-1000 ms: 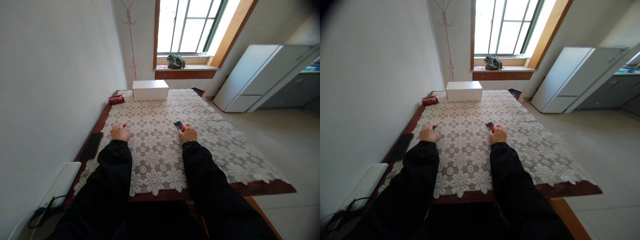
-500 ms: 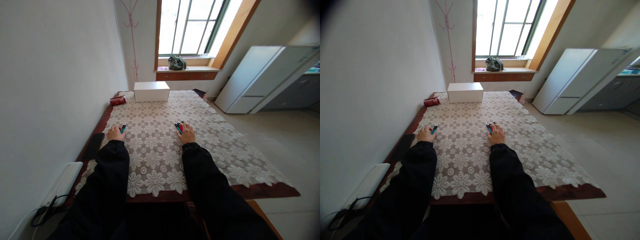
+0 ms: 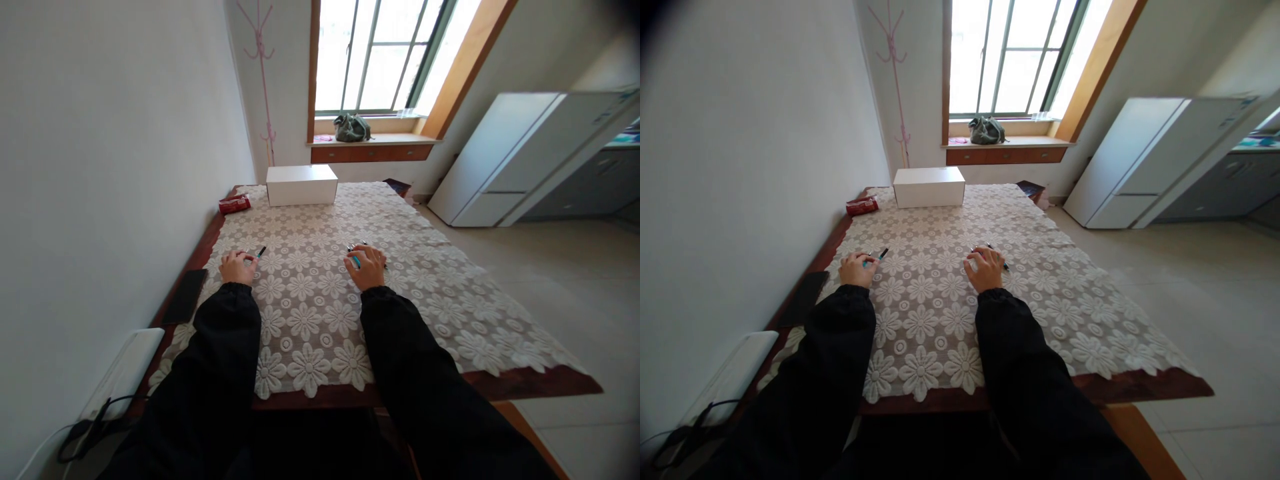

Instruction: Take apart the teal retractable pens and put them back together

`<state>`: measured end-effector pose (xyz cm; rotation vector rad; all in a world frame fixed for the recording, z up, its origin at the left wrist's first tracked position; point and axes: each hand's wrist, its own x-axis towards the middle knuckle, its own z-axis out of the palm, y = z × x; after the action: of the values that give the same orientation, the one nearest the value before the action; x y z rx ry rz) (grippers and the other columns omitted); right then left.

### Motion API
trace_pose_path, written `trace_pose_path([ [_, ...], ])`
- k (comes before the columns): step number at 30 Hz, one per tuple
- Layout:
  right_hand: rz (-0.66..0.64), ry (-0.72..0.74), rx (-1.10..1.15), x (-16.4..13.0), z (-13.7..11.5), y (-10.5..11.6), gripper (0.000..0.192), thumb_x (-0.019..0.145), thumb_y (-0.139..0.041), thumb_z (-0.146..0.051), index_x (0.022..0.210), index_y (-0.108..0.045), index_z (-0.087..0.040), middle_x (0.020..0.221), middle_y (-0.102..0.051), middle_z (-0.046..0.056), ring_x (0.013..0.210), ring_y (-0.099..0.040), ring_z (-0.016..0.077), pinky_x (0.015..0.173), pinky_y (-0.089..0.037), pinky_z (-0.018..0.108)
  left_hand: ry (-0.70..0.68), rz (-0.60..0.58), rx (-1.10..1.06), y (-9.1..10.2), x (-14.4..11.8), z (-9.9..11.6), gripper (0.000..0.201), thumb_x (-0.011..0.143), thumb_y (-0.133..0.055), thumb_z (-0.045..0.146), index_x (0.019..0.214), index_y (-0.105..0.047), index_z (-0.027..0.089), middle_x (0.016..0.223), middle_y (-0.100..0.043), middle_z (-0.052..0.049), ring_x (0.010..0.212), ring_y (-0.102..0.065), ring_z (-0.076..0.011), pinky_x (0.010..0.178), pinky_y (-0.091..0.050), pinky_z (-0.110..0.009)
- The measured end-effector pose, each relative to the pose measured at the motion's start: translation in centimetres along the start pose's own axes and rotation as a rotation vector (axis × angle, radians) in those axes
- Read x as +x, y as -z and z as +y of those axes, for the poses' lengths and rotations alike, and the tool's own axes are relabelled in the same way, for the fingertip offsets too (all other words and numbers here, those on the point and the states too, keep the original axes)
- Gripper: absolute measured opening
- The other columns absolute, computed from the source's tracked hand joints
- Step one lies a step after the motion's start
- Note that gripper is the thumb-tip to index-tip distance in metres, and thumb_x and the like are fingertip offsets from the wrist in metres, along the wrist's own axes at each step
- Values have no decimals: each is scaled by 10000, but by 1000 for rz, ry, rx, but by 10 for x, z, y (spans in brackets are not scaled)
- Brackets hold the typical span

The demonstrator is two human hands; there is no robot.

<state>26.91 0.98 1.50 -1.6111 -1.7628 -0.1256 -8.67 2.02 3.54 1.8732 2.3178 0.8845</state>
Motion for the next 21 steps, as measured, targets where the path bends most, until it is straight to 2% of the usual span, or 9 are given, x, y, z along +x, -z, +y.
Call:
trace_pose_path([
  [2, -76, 35, 139, 0, -7, 2, 218, 898, -528, -363, 874, -665, -196, 1018, -650, 90, 1040, -548, 233, 980, -354, 388, -35, 2, -155, -3, -2, 10, 239, 813, -597, 401, 872, -723, 207, 1087, -670, -94, 1027, -581, -259, 891, -465, -378],
  [4, -254, 98, 323, -4, -18, 0, 256, 923, -490, -376, 854, -652, -191, 866, -651, 56, 842, -582, 186, 829, -435, 321, -53, -91, -369, -9, -9, 23, 280, 810, -595, 436, 877, -714, 191, 909, -703, -69, 801, -627, -196, 748, -500, -317],
  [6, -422, 138, 481, -11, -32, -6, 275, 926, -495, -414, 878, -648, -191, 818, -649, 36, 744, -577, 159, 733, -453, 286, -75, -219, -572, -16, -21, 37, 333, 788, -622, 483, 880, -700, 172, 746, -684, -48, 665, -616, -166, 608, -487, -269],
  [8, -524, 134, 610, -21, -48, -14, 284, 920, -516, -435, 1021, -634, -198, 865, -664, 31, 747, -594, 149, 698, -462, 268, -96, -371, -732, -24, -37, 53, 364, 760, -662, 509, 869, -685, 162, 645, -645, -24, 574, -591, -139, 516, -455, -232],
  [10, -614, 129, 723, -30, -60, -20, 315, 923, -518, -443, 1118, -589, -206, 952, -673, 40, 781, -617, 146, 673, -469, 253, -83, -522, -900, -31, -54, 67, 398, 727, -705, 521, 866, -663, 151, 637, -640, -16, 542, -594, -128, 502, -472, -227],
  [13, -656, 82, 748, -38, -68, -24, 270, 912, -542, -456, 946, -585, -192, 837, -670, 25, 721, -617, 148, 612, -453, 237, -37, -639, -1062, -41, -74, 80, 432, 668, -759, 538, 803, -642, 145, 664, -653, -20, 565, -633, -142, 545, -530, -259],
  [15, -675, 87, 759, -38, -67, -23, 256, 915, -542, -439, 867, -572, -190, 755, -655, 8, 678, -605, 143, 598, -442, 233, -18, -664, -1094, -45, -80, 81, 428, 663, -766, 535, 779, -636, 143, 658, -656, -25, 577, -646, -150, 569, -546, -272],
  [18, -717, 124, 781, -35, -63, -21, 221, 948, -480, -387, 923, -588, -196, 700, -631, -15, 623, -579, 128, 595, -436, 228, -15, -637, -1055, -48, -78, 78, 409, 701, -744, 521, 788, -636, 136, 640, -651, -35, 562, -646, -152, 554, -543, -269],
  [21, -657, 157, 660, -32, -60, -20, 227, 963, -437, -325, 1051, -611, -210, 696, -616, -20, 631, -569, 133, 619, -438, 235, -35, -481, -1010, -47, -69, 72, 414, 746, -712, 483, 962, -618, 143, 794, -677, -57, 610, -657, -147, 534, -531, -249],
])
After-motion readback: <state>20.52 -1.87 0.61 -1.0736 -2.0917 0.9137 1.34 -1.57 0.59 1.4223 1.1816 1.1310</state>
